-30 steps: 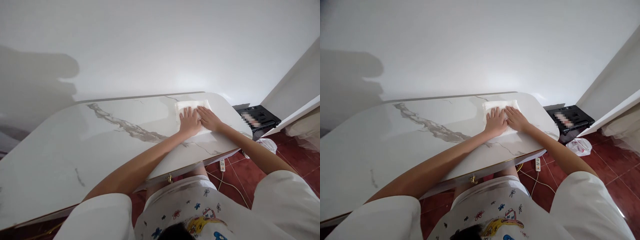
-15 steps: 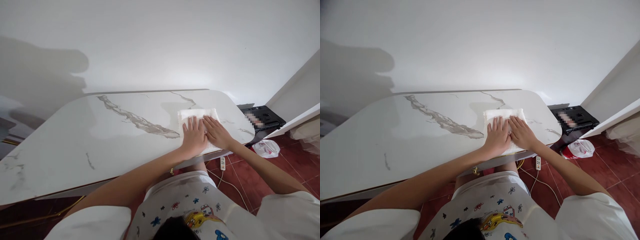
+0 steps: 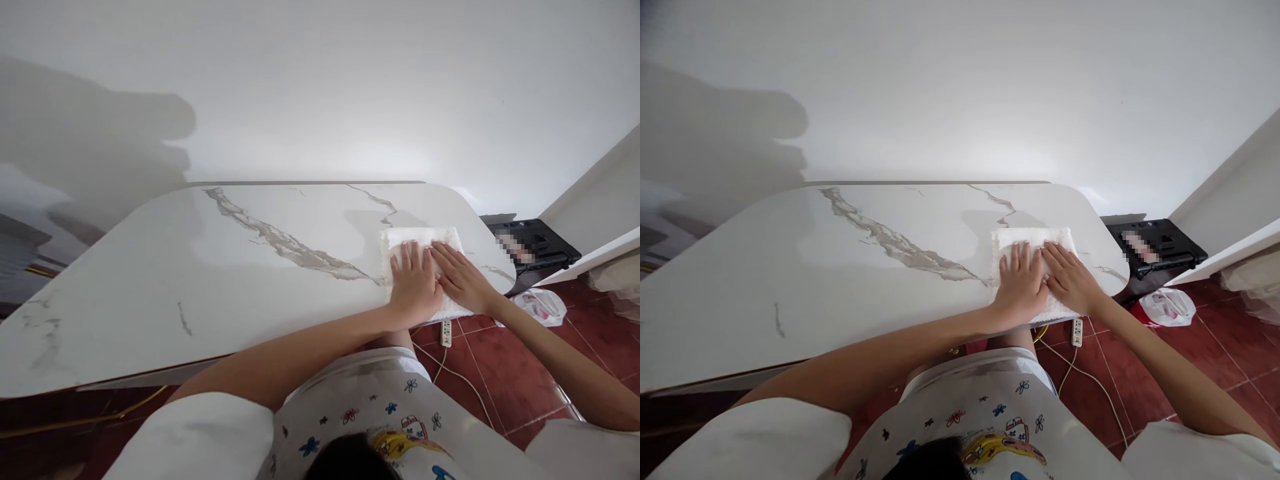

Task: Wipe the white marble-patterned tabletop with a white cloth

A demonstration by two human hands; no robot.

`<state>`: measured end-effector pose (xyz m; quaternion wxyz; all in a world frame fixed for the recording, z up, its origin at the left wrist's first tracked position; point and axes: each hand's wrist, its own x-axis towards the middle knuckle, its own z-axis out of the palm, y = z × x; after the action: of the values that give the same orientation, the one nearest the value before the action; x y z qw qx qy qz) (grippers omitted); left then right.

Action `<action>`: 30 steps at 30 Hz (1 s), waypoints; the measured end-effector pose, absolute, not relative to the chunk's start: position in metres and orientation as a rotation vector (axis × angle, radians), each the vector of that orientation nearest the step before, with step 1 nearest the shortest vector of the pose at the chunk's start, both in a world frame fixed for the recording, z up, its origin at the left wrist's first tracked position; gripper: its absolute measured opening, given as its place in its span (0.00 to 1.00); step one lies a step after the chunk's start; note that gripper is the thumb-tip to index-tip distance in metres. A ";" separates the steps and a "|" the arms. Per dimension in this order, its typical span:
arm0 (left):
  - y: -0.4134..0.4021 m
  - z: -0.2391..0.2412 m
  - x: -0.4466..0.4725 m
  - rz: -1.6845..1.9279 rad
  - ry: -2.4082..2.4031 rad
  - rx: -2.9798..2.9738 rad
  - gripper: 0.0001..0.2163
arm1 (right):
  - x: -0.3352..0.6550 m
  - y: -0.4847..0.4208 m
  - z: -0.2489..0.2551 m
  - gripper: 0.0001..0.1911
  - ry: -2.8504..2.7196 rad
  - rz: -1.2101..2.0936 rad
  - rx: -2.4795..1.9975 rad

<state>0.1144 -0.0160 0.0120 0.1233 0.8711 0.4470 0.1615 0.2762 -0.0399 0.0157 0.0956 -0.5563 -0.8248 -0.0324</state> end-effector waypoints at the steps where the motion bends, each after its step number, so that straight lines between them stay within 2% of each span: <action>1: -0.014 0.011 0.119 0.474 1.295 2.539 0.29 | 0.280 -0.038 0.016 0.31 -2.448 -0.095 -1.653; 7: 0.014 0.014 0.132 0.449 1.267 2.564 0.29 | 0.295 -0.010 0.011 0.31 -2.426 -0.134 -1.719; 30: 0.217 0.017 0.148 0.577 1.413 2.516 0.24 | 0.302 0.208 0.015 0.30 -2.354 -0.077 -1.770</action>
<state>0.1482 0.2172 0.0167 0.0995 0.8508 0.4777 0.1952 0.3024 0.2083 0.0148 0.0976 -0.5981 -0.7951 -0.0261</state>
